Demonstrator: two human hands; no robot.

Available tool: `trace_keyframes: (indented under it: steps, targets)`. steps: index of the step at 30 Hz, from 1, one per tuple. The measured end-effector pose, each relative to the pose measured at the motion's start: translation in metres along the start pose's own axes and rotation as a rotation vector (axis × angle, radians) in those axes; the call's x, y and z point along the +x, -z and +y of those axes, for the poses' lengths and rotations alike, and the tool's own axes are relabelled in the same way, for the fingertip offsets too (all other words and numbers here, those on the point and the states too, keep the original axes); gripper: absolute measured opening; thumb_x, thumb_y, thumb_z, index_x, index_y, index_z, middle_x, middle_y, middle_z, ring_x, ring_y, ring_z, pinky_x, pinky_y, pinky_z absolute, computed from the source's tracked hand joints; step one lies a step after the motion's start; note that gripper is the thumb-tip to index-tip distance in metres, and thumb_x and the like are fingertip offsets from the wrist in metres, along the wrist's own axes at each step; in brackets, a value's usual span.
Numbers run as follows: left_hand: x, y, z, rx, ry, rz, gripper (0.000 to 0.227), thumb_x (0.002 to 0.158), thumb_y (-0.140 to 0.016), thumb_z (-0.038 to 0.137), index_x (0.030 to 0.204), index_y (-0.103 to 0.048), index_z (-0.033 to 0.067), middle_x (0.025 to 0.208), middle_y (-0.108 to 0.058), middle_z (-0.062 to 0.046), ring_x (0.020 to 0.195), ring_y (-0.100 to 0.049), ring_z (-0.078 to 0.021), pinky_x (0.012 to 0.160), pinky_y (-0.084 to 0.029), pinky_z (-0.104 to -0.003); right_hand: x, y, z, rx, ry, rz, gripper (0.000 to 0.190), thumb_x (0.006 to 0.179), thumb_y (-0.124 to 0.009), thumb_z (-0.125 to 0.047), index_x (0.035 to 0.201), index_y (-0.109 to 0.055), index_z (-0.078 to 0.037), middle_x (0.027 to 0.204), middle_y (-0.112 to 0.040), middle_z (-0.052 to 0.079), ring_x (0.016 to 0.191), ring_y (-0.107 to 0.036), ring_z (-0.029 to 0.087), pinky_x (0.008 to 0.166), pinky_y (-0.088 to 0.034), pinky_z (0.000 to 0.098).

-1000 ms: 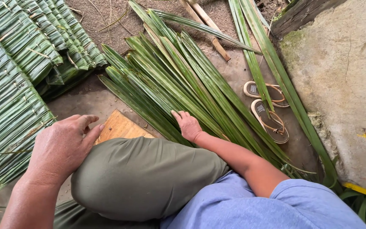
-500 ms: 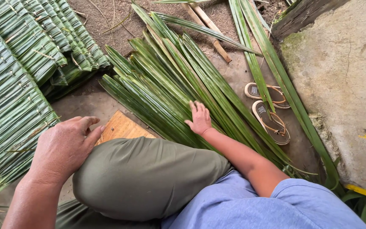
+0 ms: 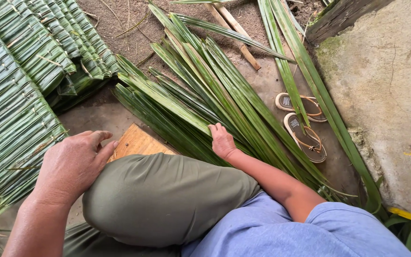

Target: Weaving palm leaves over a wooden frame to create thatched roofing panels

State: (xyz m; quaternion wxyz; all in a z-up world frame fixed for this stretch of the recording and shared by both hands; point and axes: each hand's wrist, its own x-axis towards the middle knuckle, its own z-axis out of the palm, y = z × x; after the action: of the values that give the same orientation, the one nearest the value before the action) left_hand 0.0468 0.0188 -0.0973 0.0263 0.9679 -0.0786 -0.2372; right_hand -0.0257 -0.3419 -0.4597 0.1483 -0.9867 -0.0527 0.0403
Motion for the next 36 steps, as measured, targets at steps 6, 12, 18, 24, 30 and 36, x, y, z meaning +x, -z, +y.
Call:
trace_keyframes:
  steps: [6, 12, 18, 24, 30, 36]
  targets:
    - [0.000, 0.000, -0.001, -0.011, 0.015, -0.013, 0.038, 0.099, -0.051, 0.050, 0.119, -0.073, 0.0274, 0.118, -0.075, 0.003, 0.107, -0.072, -0.0301, 0.081, -0.058, -0.048, 0.005, 0.054, 0.023, -0.139, 0.048, 0.151, 0.068, 0.074, -0.056, 0.006, 0.141, -0.053, -0.008, 0.131, -0.054, 0.014, 0.100, -0.058, 0.027, 0.079, -0.054, 0.0367]
    - [-0.001, 0.003, 0.001, 0.001, 0.041, -0.065, 0.040, 0.099, -0.047, 0.052, 0.121, -0.072, 0.0292, 0.116, -0.076, 0.000, 0.108, -0.072, -0.0319, 0.084, -0.058, -0.049, 0.000, 0.082, 0.055, -0.280, -0.050, 0.171, 0.087, 0.074, -0.085, -0.036, 0.149, -0.047, -0.016, 0.133, -0.054, 0.010, 0.114, -0.057, 0.029, 0.094, -0.050, 0.0427]
    - [0.001, 0.001, 0.000, -0.007, 0.027, -0.052, 0.040, 0.098, -0.051, 0.052, 0.119, -0.073, 0.0278, 0.117, -0.076, 0.000, 0.109, -0.072, -0.0316, 0.084, -0.058, -0.048, -0.017, 0.052, 0.064, 0.044, 0.108, 0.006, 0.049, 0.075, -0.073, 0.001, 0.119, -0.068, -0.021, 0.083, -0.069, -0.007, 0.082, -0.062, 0.022, 0.072, -0.055, 0.0361]
    - [0.001, 0.002, 0.001, -0.018, 0.027, -0.068, 0.039, 0.098, -0.050, 0.049, 0.120, -0.073, 0.0273, 0.115, -0.076, -0.002, 0.108, -0.071, -0.0322, 0.085, -0.057, -0.048, 0.003, 0.071, 0.057, 0.002, -0.047, 0.202, 0.045, 0.091, -0.071, -0.018, 0.133, -0.056, -0.011, 0.131, -0.057, 0.015, 0.119, -0.058, 0.027, 0.099, -0.052, 0.0392]
    - [0.001, 0.005, 0.004, 0.008, 0.048, -0.086, 0.040, 0.099, -0.048, 0.051, 0.121, -0.072, 0.0282, 0.116, -0.076, 0.000, 0.110, -0.071, -0.0298, 0.084, -0.057, -0.047, 0.031, 0.001, 0.121, -0.085, -0.450, 0.119, 0.073, 0.076, -0.088, -0.039, 0.138, -0.056, -0.020, 0.122, -0.062, 0.009, 0.112, -0.060, 0.032, 0.091, -0.046, 0.0519]
    - [-0.001, 0.007, 0.003, -0.002, 0.053, -0.101, 0.038, 0.099, -0.048, 0.050, 0.118, -0.073, 0.0280, 0.116, -0.077, 0.000, 0.110, -0.071, -0.0308, 0.086, -0.057, -0.047, 0.048, 0.040, 0.138, 0.444, -0.497, 0.036, 0.054, 0.084, -0.081, -0.034, 0.127, -0.071, -0.003, 0.076, -0.066, 0.006, 0.070, -0.057, 0.019, 0.073, -0.051, 0.0373]
